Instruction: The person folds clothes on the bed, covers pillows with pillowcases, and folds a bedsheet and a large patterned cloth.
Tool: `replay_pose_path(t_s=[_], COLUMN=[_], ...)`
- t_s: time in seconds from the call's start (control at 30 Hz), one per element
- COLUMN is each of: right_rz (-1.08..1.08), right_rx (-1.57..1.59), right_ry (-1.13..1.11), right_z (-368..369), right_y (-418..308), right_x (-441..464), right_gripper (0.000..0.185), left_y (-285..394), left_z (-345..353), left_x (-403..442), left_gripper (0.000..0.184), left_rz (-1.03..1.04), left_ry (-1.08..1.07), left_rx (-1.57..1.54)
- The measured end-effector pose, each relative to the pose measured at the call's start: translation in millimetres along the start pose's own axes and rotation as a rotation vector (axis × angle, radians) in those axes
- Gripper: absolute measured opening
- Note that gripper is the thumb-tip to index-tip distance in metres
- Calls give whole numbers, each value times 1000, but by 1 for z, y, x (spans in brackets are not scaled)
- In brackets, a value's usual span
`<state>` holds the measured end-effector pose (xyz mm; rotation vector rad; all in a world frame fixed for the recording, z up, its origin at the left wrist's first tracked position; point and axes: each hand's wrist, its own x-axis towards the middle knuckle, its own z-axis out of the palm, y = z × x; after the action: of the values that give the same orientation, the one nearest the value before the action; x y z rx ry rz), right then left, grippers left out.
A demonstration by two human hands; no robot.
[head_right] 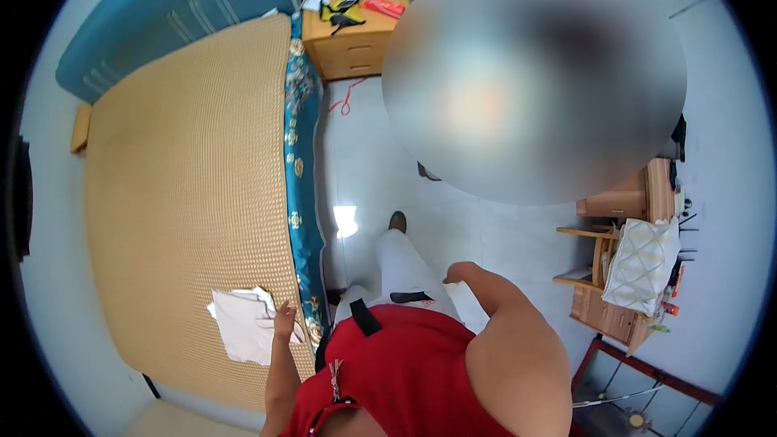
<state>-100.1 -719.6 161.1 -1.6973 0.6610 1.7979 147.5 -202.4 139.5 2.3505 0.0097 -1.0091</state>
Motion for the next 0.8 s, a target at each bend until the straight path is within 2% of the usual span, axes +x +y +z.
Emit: replay_pose_path(t_s=[0.07, 0.1, 0.13, 0.17, 0.23, 0.3, 0.4, 0.6, 0.7, 0.8], right_rz=[-119, -218, -345, -399, -562, -563, -596, -291, -219, -143], right_rx=[-317, -166, -144, 149, 447, 548, 573, 633, 657, 877], right_ry=[387, 643, 789, 969, 1146, 1213, 1380, 1292, 1254, 1177], right_z=[-32, -42, -63, -83, -118, -141, -151, -137, -113, -96], right_y=[16, 30, 35, 34, 29, 22, 26, 40, 50, 47], right_x=[-6, 17, 25, 26, 10, -12, -22, -51, -41, -39], right_gripper=[52, 39, 36, 34, 28, 23, 19, 22, 24, 26], left_y=[54, 76, 97, 115, 146, 185, 216, 238, 244, 257], left_z=[1, 2, 4, 6, 7, -2, -14, -48, -70, -88], left_x=[10, 15, 23, 29, 44, 48, 57, 92, 119, 154], left_gripper=[48, 48, 48, 49, 50, 50, 48, 48, 49, 49], left_rz=[92, 143, 170, 217, 303, 292, 349, 365, 336, 299], left_ry=[-27, -41, -53, -65, -102, -187, -168, -239, -258, -267], left_rx=[50, 92, 115, 176, 290, 325, 362, 514, 563, 574])
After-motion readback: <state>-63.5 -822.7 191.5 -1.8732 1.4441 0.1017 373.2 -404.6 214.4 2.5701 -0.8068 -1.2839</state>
